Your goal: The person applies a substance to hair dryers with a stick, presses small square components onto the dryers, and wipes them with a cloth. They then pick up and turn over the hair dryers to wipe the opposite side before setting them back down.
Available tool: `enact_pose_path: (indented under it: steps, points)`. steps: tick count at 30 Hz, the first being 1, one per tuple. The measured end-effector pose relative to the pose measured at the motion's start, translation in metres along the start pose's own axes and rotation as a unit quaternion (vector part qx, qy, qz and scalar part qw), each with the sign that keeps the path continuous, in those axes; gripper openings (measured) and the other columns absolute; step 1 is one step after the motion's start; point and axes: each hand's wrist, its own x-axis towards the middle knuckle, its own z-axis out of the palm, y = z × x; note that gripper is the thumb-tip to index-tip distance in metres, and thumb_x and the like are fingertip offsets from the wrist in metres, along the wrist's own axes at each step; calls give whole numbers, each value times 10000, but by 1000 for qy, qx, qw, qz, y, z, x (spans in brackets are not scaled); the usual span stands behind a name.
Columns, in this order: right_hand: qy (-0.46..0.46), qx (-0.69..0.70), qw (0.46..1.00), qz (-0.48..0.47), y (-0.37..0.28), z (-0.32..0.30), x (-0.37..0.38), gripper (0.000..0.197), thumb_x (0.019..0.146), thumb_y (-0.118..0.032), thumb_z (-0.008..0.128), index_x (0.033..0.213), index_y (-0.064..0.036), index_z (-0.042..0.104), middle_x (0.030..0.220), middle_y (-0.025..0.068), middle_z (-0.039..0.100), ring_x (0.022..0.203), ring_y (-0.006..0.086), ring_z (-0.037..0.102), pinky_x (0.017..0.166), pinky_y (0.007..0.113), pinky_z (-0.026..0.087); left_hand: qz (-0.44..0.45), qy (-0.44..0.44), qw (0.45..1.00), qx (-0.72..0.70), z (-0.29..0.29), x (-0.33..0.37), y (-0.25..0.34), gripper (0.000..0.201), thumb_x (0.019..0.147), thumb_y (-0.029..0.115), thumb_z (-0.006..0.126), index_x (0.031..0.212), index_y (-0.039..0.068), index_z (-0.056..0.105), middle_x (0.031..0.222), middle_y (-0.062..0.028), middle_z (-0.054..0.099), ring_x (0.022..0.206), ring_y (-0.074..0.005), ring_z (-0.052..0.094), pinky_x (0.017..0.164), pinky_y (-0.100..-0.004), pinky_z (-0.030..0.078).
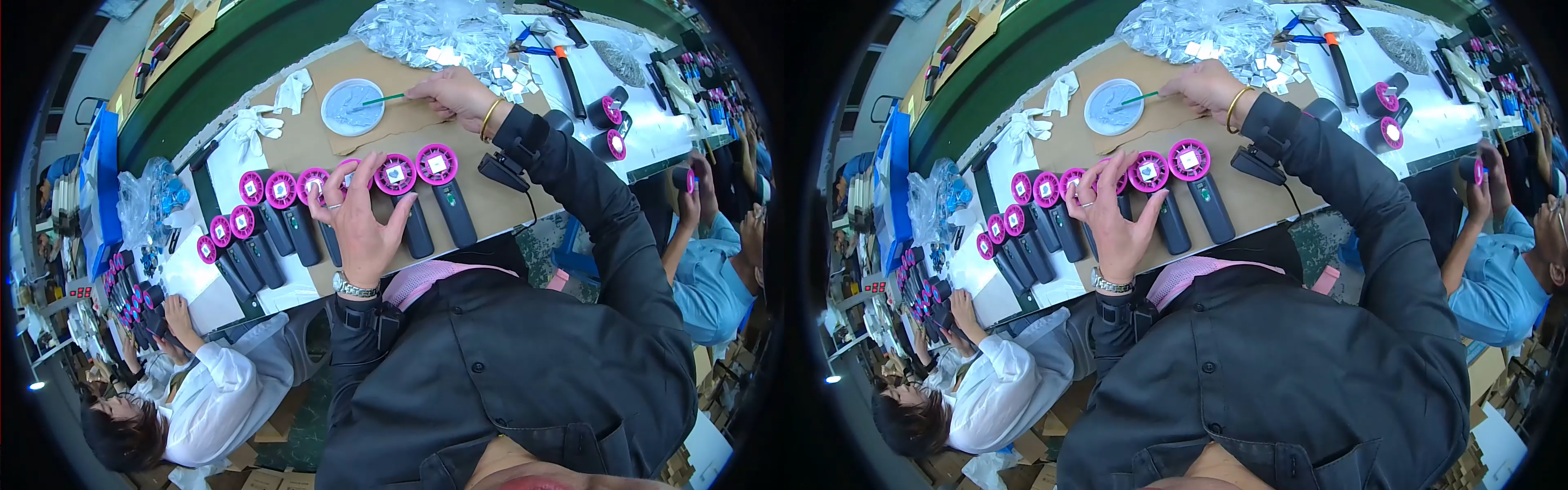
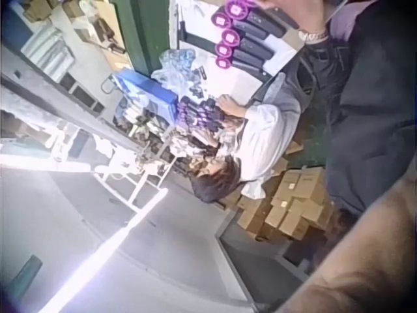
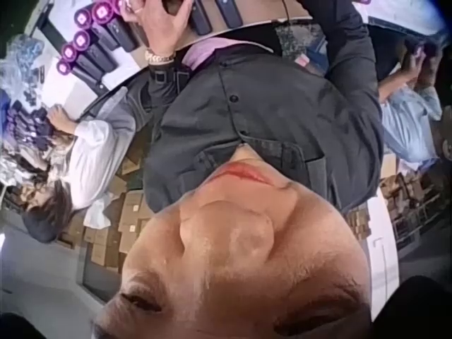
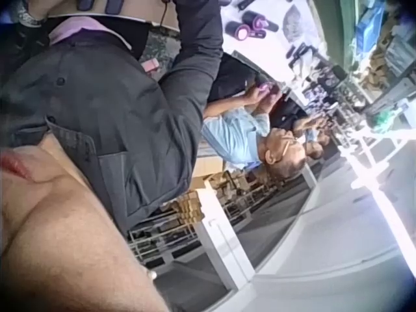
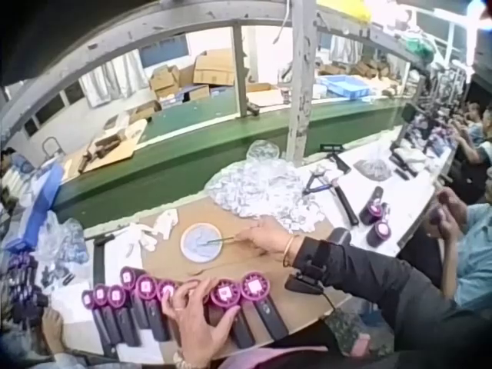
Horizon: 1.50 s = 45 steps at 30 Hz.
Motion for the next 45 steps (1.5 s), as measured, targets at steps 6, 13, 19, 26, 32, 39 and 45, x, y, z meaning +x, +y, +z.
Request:
enact_pose_path:
  steps: [6, 13, 19, 26, 32, 39, 45]
  points:
    - [-32, 92, 992, -82, -19, 3, -24, 210, 888, -187, 866, 906, 9, 795, 653, -35, 543, 549, 61, 427, 486, 254, 317, -2, -3, 1000, -1, -2, 0, 0, 757, 808, 332, 926, 1460, 106, 616, 1351, -52, 683, 1381, -272, 520, 1239, -585, 109]
    - [42, -27, 996, -70, -19, 0, -35, 230, 1014, -159, 759, 1131, 35, 797, 723, -67, 531, 600, 36, 385, 539, 235, 290, 6, 2, 1000, 5, 1, 1, 0, 767, 800, 326, 929, 1462, 99, 614, 1347, -43, 686, 1377, -266, 520, 1240, -576, 112]
    - [-6, 66, 994, -82, -27, -8, -42, 236, 957, -166, 812, 1071, 41, 803, 688, -55, 532, 571, 45, 385, 513, 254, 293, 12, -6, 1000, 17, -1, 1, 5, 813, 809, 315, 930, 1499, 96, 558, 1324, -18, 762, 1390, -255, 509, 1232, -557, 113]
    - [-38, 79, 991, -99, -42, -22, -86, 243, 1055, -150, 700, 1155, 56, 783, 781, -64, 519, 647, 33, 374, 566, 237, 293, 12, 6, 1000, 5, 2, 1, 7, 765, 796, 318, 931, 1456, 97, 614, 1326, -41, 695, 1364, -266, 530, 1238, -569, 118]
    - [43, -5, 986, -162, -21, -36, -169, 192, 1032, -123, 729, 1107, 41, 794, 799, -47, 559, 658, 53, 423, 598, 251, 327, 17, -1, 1000, -5, -1, 5, 17, 772, 789, 322, 932, 1455, 101, 610, 1323, -37, 698, 1354, -267, 534, 1236, -574, 129]
    - [108, -276, 874, -384, 28, -45, -205, 145, 935, 17, 778, 1077, 42, 793, 777, 16, 591, 646, 115, 515, 583, 279, 380, 44, -8, 999, -15, 9, 11, 24, 781, 778, 316, 930, 1458, 111, 605, 1336, -22, 700, 1349, -263, 531, 1235, -588, 149]
    - [50, -447, 674, -586, 36, -48, -200, 308, 787, 103, 793, 1091, 61, 779, 777, 68, 564, 616, 194, 572, 534, 339, 433, 51, -13, 999, 0, 13, 17, 28, 783, 785, 307, 922, 1469, 115, 595, 1346, -9, 708, 1362, -258, 519, 1231, -592, 157]
